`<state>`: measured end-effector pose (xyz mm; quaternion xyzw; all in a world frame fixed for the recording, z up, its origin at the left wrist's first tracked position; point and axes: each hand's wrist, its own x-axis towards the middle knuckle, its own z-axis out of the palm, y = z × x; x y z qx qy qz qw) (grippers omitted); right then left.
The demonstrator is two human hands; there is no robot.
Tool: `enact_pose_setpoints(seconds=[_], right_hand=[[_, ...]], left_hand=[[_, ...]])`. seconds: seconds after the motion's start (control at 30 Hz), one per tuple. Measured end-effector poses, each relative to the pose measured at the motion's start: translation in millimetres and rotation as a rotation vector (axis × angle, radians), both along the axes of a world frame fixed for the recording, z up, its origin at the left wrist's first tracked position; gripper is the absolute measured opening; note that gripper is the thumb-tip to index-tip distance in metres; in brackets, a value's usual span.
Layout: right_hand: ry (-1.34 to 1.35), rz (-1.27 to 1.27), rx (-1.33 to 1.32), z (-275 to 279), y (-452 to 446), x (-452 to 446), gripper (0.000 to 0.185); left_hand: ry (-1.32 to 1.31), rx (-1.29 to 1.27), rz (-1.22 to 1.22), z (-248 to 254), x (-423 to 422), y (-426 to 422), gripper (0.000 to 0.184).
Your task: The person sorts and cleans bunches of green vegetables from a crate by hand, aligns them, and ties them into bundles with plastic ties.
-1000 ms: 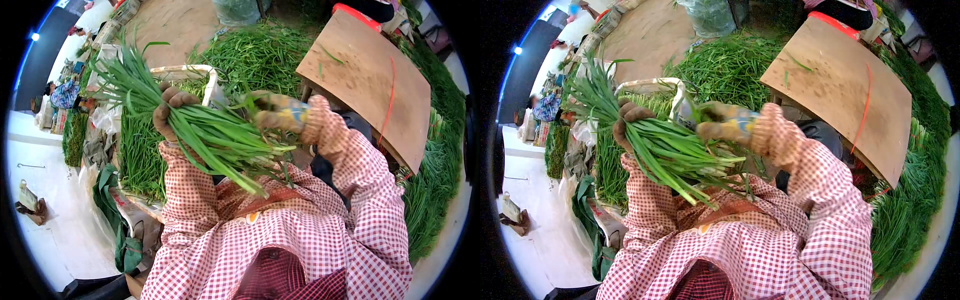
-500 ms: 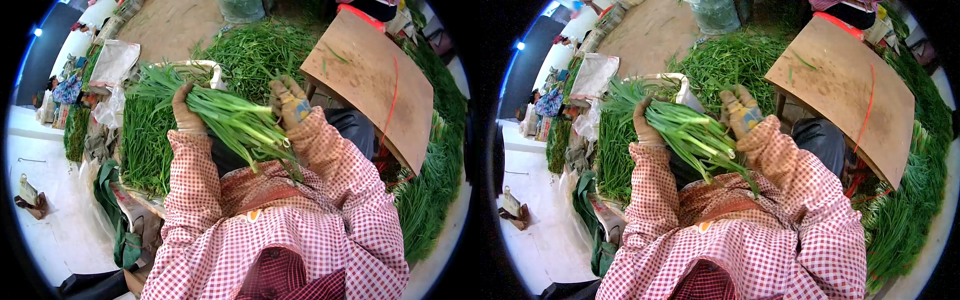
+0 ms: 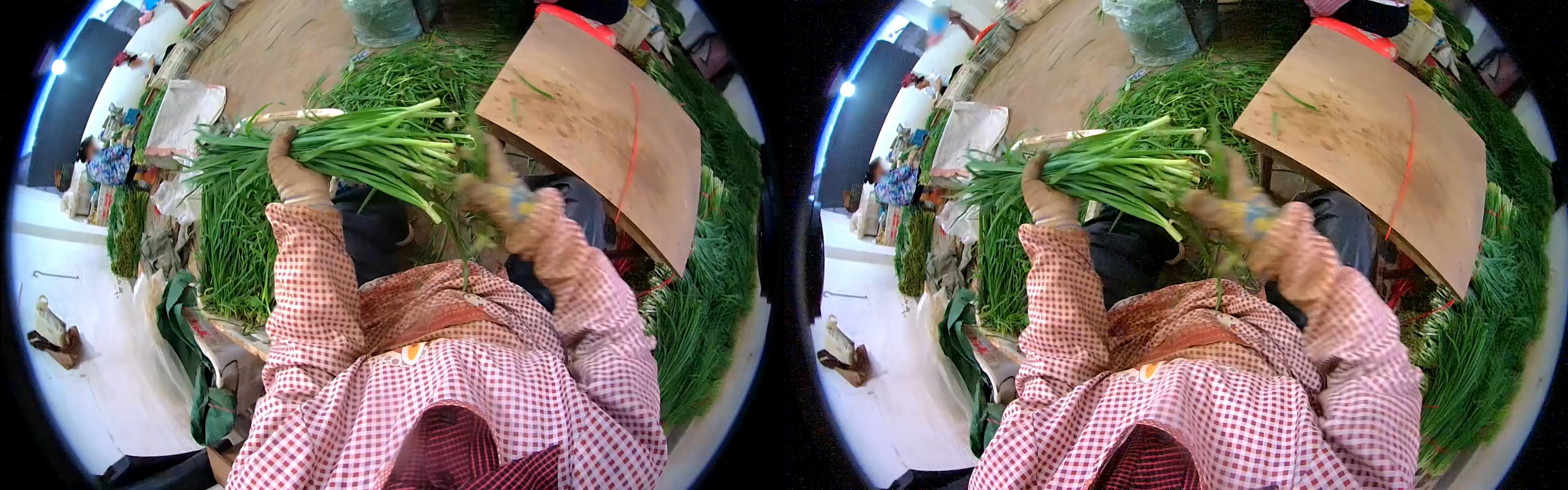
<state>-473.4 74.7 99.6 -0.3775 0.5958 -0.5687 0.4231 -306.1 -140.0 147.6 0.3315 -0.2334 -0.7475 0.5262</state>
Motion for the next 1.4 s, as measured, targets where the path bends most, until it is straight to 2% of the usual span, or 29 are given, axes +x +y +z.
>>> enact_pose_setpoints(seconds=[0.03,0.07,0.1,0.17,0.2,0.27,0.3,0.37,0.5,0.57,0.6,0.7,0.73,0.8,0.83,0.9,0.97,1.0,1.03,1.07,1.1,1.17,1.2,1.23,1.3,1.33,1.37,1.4], right_hand=[[0.000,-0.071,0.003,-26,-22,12,0.112],[0.060,-0.102,0.123,6,-27,26,0.108],[-0.042,-0.191,-0.092,-4,-36,38,0.096],[0.049,-0.289,-0.189,-43,-50,41,0.073],[0.046,-0.286,-0.189,-48,-52,38,0.073],[0.410,-0.241,0.004,-58,-49,33,0.052],[0.318,-0.185,-0.176,-56,-48,30,0.040],[0.560,-0.135,0.108,-50,-47,20,0.034],[0.693,-0.084,0.231,-37,-37,7,0.031],[0.392,-0.198,0.167,-53,-27,-13,0.027],[0.396,-0.197,0.162,-53,-19,-20,0.027],[0.099,-0.393,0.160,-52,8,-38,0.023],[-0.114,-0.378,0.075,-46,11,-42,0.020],[-0.378,-0.343,-0.075,-27,8,-35,0.034],[-0.380,-0.353,-0.081,-18,1,-29,0.034],[0.095,-0.108,-0.127,-7,-10,-21,0.063],[0.486,-0.204,-0.346,-11,-38,-5,0.082],[0.484,-0.209,-0.343,-23,-55,8,0.082],[0.304,-0.292,-0.524,-40,-75,21,0.081],[0.121,-0.371,-0.704,-48,-84,26,0.079],[0.122,-0.375,-0.706,-43,-81,26,0.079],[-0.077,-0.329,-0.181,-36,-73,32,0.072],[0.082,-0.283,-0.186,-87,-86,25,0.052],[0.081,-0.280,-0.185,-67,-73,23,0.052],[0.196,0.013,-0.007,-19,-39,23,0.043],[0.124,0.010,-0.030,-8,-32,27,0.035],[0.128,0.017,-0.028,-3,-28,24,0.035],[0.245,0.094,-0.030,-1,-21,16,0.035]], left_hand=[[0.038,-0.021,0.014,7,-5,8,0.027],[0.043,-0.086,0.005,0,-5,3,0.027],[0.035,-0.089,-0.003,-1,-8,7,0.027],[0.044,-0.197,0.025,1,-10,16,0.028],[0.061,-0.163,0.017,6,-11,18,0.025],[0.006,-0.190,0.044,9,-5,16,0.024],[-0.038,-0.222,0.061,11,-2,12,0.022],[-0.017,-0.187,0.061,10,-1,1,0.021],[-0.071,-0.164,0.082,13,-4,-2,0.022],[-0.112,-0.191,0.121,22,1,-7,0.021],[-0.095,-0.168,0.120,28,6,-17,0.021],[-0.063,-0.110,0.109,40,14,-39,0.021],[-0.044,-0.092,0.091,38,17,-49,0.021],[-0.042,-0.071,0.111,33,12,-58,0.021],[-0.043,-0.076,0.101,32,9,-57,0.021],[-0.039,-0.025,0.074,27,5,-51,0.022],[-0.037,0.003,0.079,18,-3,-41,0.023],[-0.061,-0.021,0.076,11,-5,-35,0.025],[-0.085,-0.048,0.073,6,-9,-28,0.026],[-0.041,0.065,0.110,11,-16,-14,0.031],[-0.041,0.062,0.106,9,-16,-14,0.031],[-0.016,0.147,0.112,-8,-6,-20,0.035],[0.001,0.120,0.080,-20,4,-29,0.037],[0.000,0.121,0.083,-18,4,-26,0.037],[-0.017,0.127,0.082,-18,5,-18,0.036],[-0.013,0.126,0.043,-23,8,-20,0.035],[-0.008,0.128,0.050,-25,9,-19,0.035],[0.000,0.116,0.035,-27,8,-17,0.035]])
